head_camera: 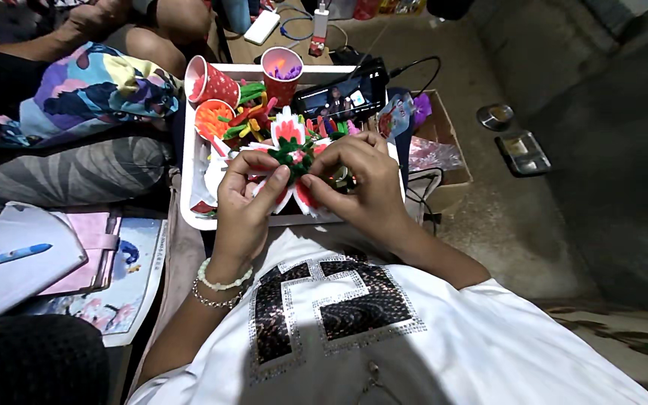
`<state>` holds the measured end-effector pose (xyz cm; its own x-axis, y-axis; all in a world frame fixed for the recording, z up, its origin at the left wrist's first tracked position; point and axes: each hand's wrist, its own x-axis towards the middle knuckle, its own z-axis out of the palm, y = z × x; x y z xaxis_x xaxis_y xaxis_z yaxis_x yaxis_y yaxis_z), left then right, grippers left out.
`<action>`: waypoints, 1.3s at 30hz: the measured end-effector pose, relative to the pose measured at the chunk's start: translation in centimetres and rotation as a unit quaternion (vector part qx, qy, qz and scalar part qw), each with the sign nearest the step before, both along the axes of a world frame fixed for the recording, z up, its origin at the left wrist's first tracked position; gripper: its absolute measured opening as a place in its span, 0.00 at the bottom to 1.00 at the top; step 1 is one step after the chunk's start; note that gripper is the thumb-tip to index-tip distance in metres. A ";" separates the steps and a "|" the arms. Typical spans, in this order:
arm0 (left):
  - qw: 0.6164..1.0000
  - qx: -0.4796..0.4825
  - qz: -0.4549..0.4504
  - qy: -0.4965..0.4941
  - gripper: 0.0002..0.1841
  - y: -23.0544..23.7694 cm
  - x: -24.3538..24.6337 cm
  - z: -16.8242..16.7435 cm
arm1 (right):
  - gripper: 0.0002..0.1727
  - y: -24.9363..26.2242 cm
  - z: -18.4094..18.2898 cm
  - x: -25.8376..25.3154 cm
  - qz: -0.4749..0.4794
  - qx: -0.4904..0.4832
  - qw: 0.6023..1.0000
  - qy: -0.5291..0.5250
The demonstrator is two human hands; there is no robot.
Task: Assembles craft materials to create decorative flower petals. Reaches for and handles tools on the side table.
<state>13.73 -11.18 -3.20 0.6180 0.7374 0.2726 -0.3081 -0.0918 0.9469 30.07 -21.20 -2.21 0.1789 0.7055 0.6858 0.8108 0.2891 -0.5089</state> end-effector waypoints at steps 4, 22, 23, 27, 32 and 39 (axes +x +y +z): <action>1.000 0.000 -0.001 -0.006 0.05 -0.1 0.1 -0.1 | 0.04 0.0 0.1 0.2 0.008 -0.006 1.000 0.026; 1.000 0.020 -0.005 -0.010 0.09 0.2 -0.1 -0.3 | 0.03 -0.1 0.4 0.8 0.058 -0.018 0.997 0.055; 1.000 0.019 -0.008 -0.014 0.09 0.2 0.0 -0.2 | 0.03 -0.1 0.4 0.8 0.062 -0.018 0.996 0.060; 1.000 0.020 -0.009 -0.016 0.13 0.1 0.0 -0.4 | 0.03 -0.2 0.4 0.8 0.059 -0.022 0.996 0.059; 0.999 0.025 -0.008 -0.019 0.19 0.3 0.0 -0.5 | 0.04 -0.1 0.4 0.7 0.058 -0.024 0.997 0.053; 0.998 0.054 0.007 -0.015 0.21 1.8 -1.0 0.3 | 0.08 -0.2 0.4 1.8 0.064 -0.028 0.997 0.029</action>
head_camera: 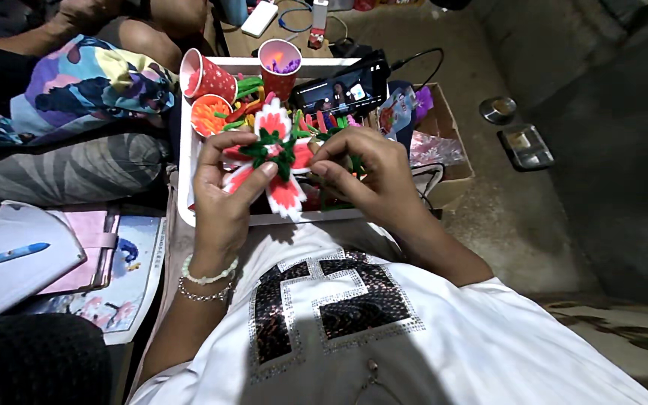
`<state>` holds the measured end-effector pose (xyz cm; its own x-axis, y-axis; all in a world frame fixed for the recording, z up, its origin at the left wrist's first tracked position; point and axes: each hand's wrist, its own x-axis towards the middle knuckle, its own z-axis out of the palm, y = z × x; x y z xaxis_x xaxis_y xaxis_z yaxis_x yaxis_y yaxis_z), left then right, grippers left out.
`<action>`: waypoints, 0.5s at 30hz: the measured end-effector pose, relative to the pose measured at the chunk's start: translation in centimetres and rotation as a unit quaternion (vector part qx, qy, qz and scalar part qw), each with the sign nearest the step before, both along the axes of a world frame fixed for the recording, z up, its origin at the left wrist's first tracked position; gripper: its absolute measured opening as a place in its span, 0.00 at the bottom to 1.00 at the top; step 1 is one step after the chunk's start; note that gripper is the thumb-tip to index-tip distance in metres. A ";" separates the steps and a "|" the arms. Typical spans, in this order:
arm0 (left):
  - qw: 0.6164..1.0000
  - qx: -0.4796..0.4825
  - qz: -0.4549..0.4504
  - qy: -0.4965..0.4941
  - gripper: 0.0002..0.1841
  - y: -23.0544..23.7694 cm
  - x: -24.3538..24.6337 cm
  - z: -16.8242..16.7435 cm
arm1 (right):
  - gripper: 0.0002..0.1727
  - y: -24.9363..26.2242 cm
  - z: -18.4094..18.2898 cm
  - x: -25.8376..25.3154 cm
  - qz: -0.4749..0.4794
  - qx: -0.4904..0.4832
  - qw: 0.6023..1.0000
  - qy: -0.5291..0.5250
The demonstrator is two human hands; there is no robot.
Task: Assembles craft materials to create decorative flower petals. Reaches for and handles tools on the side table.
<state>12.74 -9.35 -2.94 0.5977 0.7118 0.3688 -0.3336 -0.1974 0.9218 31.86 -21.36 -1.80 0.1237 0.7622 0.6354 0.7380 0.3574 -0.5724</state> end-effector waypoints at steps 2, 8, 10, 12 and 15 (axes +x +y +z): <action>1.000 0.012 0.011 0.014 0.23 0.8 -0.9 0.5 | 0.09 -0.2 0.1 0.5 0.018 -0.027 0.999 -0.031; 1.000 -0.015 -0.024 -0.013 0.25 3.5 -3.8 1.3 | 0.16 -1.2 0.5 2.3 0.089 -0.156 0.975 -0.134; 0.997 -0.043 -0.032 -0.046 0.23 4.2 -4.4 1.3 | 0.15 -1.5 1.3 3.0 0.054 -0.157 0.973 -0.158; 0.992 -0.076 -0.033 -0.095 0.19 4.8 -4.8 1.3 | 0.14 -1.6 2.9 4.1 0.001 -0.143 0.974 -0.176; 0.957 -0.147 -0.060 -0.243 0.14 7.0 -5.7 -0.2 | 0.14 -0.4 6.0 6.6 -0.074 -0.103 0.973 -0.191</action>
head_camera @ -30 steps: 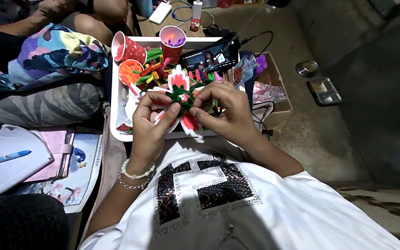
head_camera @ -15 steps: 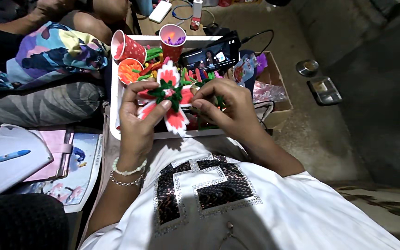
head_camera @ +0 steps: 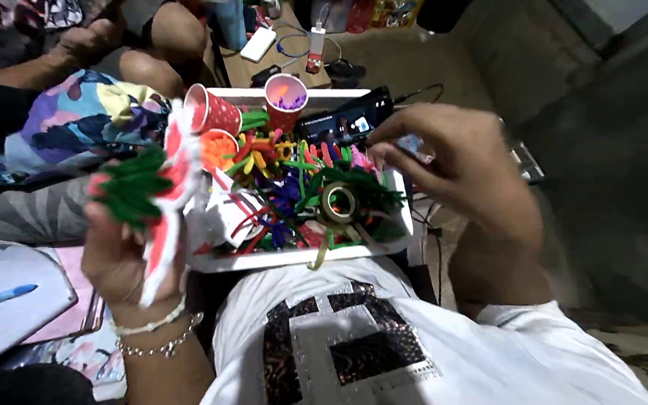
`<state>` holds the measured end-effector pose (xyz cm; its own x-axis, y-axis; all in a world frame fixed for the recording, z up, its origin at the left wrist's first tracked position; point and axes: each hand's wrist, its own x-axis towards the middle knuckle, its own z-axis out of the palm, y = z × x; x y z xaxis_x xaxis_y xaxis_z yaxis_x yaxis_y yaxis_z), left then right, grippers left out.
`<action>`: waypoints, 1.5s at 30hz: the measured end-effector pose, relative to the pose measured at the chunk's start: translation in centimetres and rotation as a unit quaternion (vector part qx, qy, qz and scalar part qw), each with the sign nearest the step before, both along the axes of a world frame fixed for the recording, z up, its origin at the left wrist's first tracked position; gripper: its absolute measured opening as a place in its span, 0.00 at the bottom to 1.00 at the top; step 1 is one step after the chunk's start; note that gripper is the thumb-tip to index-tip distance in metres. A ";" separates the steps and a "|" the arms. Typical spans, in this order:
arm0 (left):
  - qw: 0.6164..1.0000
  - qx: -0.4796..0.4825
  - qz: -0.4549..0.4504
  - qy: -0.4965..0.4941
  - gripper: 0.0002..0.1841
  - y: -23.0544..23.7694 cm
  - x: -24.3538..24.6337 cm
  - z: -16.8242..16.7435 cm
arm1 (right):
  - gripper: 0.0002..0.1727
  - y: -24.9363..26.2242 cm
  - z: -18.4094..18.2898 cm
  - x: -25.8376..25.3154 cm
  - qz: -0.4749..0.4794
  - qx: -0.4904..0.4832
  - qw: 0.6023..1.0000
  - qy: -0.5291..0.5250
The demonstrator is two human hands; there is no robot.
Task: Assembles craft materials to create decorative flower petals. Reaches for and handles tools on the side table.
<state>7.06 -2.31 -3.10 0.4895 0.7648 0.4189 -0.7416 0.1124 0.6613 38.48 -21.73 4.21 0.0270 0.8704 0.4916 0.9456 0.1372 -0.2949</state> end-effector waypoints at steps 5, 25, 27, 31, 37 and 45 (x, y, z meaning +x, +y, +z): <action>0.992 -0.025 -0.023 -0.120 0.28 3.1 -1.2 -2.2 | 0.15 8.3 4.4 5.6 -0.053 -0.052 0.997 -0.030; 0.988 -0.139 -0.037 -0.051 0.19 6.7 2.7 -2.5 | 0.28 40.6 -13.3 20.6 -0.193 -0.463 0.862 0.074; 0.980 -0.196 -0.015 -0.042 0.17 6.5 3.1 -2.0 | 0.33 40.9 -14.0 20.8 -0.217 -0.434 0.864 0.129; 0.992 -0.106 0.050 0.046 0.21 7.0 3.4 -2.5 | 0.31 41.0 -14.0 20.3 -0.226 -0.443 0.852 0.167; 0.939 -0.316 -0.035 -0.129 0.15 7.5 3.7 -1.9 | 0.21 41.5 -15.8 20.5 -0.160 -0.421 0.890 0.074; 0.870 -0.411 -0.152 -0.225 0.20 7.9 2.0 -3.7 | 0.24 41.4 -12.1 21.4 -0.202 -0.447 0.868 0.074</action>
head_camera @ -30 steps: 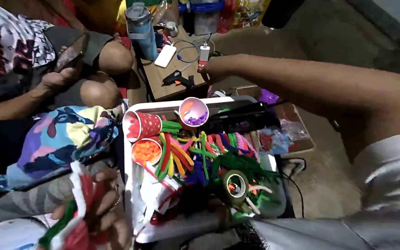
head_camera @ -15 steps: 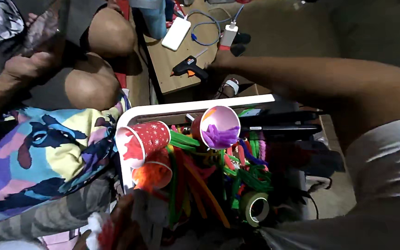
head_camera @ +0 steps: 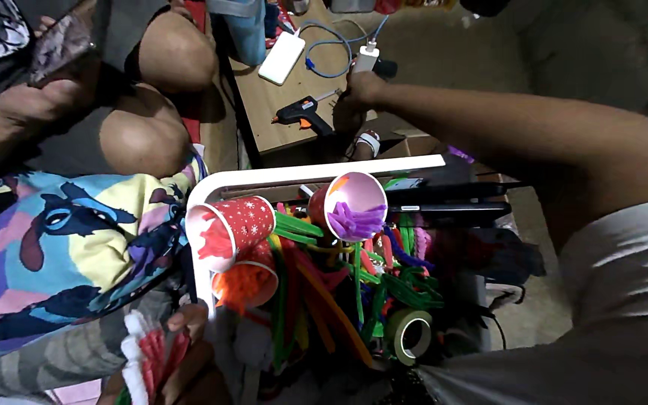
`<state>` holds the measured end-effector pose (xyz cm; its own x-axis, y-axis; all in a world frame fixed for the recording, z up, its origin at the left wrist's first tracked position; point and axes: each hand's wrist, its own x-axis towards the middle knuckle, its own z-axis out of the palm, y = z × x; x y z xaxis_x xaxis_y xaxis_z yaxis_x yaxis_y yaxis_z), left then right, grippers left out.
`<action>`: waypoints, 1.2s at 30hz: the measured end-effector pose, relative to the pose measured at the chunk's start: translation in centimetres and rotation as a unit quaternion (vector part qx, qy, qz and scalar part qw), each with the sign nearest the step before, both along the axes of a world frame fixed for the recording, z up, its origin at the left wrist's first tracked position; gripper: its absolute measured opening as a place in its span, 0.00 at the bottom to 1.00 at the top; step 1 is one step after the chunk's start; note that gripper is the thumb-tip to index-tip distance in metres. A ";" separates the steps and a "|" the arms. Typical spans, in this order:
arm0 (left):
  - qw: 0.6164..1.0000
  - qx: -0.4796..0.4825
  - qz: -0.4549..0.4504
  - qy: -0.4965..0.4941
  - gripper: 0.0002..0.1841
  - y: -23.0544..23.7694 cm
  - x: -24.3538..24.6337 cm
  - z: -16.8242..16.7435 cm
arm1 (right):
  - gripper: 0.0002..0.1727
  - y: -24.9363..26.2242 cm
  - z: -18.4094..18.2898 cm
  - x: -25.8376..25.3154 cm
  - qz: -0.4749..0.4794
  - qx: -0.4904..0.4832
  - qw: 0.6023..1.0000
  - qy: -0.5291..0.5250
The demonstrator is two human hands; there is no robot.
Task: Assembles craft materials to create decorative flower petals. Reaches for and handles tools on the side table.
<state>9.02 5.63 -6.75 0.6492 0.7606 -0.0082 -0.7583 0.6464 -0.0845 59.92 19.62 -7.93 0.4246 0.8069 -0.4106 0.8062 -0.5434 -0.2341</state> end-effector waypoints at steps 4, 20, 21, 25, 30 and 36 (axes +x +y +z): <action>0.998 0.009 0.044 0.055 0.20 -0.9 0.7 1.0 | 0.19 -0.3 1.5 2.8 0.060 0.012 0.996 -0.057; 0.972 0.109 0.089 0.191 0.18 -1.1 2.5 3.2 | 0.15 1.1 2.3 2.7 0.088 -0.046 0.983 -0.156; 0.964 0.125 0.096 0.216 0.18 -1.0 2.6 3.3 | 0.15 1.1 2.3 2.6 0.085 -0.044 0.983 -0.155; 0.977 0.120 0.072 0.162 0.18 -0.2 2.0 2.4 | 0.16 1.5 1.5 2.7 0.083 -0.046 0.984 -0.150; 0.974 0.081 0.088 0.191 0.15 -0.5 2.6 3.3 | 0.12 1.8 0.8 2.2 0.126 -0.070 0.970 -0.197; 0.998 0.024 0.019 0.058 0.19 -0.1 1.1 1.5 | 0.20 2.1 1.8 -1.8 0.199 -0.015 0.947 -0.254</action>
